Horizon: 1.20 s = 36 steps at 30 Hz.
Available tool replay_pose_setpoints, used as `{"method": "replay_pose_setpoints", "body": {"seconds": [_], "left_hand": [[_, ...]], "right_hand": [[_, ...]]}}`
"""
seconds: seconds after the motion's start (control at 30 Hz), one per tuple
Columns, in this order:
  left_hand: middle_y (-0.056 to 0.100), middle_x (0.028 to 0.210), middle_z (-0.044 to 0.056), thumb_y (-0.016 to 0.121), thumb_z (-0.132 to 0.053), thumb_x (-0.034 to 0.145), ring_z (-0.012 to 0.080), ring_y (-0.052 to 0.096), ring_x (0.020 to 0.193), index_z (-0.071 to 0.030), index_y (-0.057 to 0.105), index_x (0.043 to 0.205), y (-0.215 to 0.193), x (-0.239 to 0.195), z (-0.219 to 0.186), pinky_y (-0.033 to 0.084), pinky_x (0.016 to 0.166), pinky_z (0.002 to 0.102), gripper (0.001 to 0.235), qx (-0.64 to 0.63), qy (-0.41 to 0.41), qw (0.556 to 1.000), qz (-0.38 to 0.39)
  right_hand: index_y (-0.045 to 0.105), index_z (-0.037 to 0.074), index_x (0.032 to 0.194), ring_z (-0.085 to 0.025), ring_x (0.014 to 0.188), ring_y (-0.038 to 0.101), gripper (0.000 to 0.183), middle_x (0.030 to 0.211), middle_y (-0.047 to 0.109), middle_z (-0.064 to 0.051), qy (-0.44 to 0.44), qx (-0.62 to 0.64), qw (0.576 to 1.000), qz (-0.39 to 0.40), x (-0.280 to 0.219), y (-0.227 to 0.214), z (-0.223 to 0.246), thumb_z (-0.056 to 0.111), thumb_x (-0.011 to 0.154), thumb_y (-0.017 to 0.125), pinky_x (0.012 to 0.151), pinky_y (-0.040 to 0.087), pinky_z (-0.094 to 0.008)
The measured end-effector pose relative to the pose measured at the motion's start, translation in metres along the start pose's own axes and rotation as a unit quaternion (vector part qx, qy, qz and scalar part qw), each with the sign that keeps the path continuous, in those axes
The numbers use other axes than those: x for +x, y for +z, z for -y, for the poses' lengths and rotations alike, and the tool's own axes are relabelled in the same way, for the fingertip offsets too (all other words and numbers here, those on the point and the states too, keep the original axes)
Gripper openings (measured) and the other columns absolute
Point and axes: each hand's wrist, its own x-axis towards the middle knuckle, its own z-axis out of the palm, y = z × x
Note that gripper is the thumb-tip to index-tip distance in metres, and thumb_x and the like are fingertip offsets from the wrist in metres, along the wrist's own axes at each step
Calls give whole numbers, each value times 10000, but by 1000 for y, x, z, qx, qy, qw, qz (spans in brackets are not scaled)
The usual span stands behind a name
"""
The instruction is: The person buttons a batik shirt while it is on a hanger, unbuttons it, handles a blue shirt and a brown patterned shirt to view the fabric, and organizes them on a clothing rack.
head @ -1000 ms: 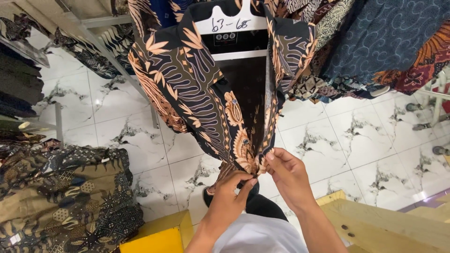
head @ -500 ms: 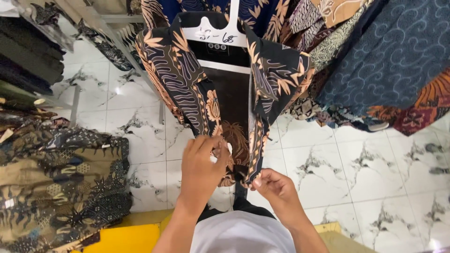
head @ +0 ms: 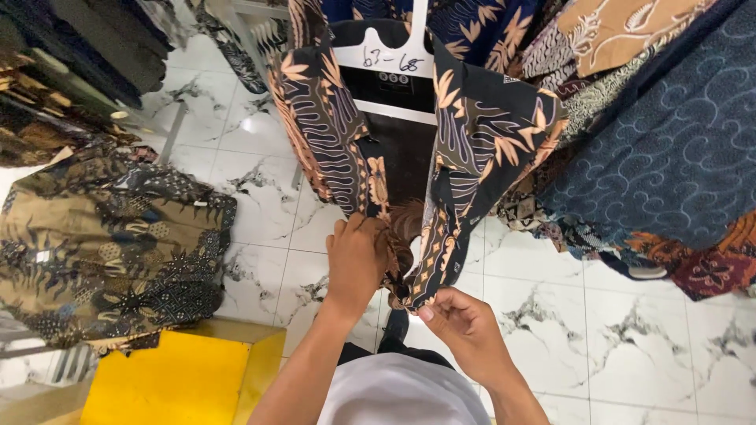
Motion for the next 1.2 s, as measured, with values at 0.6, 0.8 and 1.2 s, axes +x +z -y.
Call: {"method": "replay_pose_setpoints", "body": {"seconds": [0.6,0.8,1.2], "left_hand": [[686,808,-6,680,-276,954,82,572,674,-94,714,1019,-37,-34,-65,490,619,244,196,-456,-174,873,-10],[724,921,57,664,-333,941,132,587,525,-50,717,956,-38,-43,-66,567,435,272,289,-459,-96,881,-66],[743,951,71,657,-194,981,181,745,863,-55,748,1002,-44,-50,-45,618,789,292,167,-370,57,923,-87]], "right_hand": [[755,58,859,-119,769,639,184,815,746,-13,-57,-91,991,-82,34,13,40,225,930,725,779,523,-266],[775,39,917,-104,810,668,159,868,761,-26,-109,-103,978,-145,37,20,41,193,921,735,778,570,-260],[761,-27,979,-180,860,761,125,962,791,-132,-137,-19,981,-134,26,39,20,66,910,712,805,640,-274]]}}
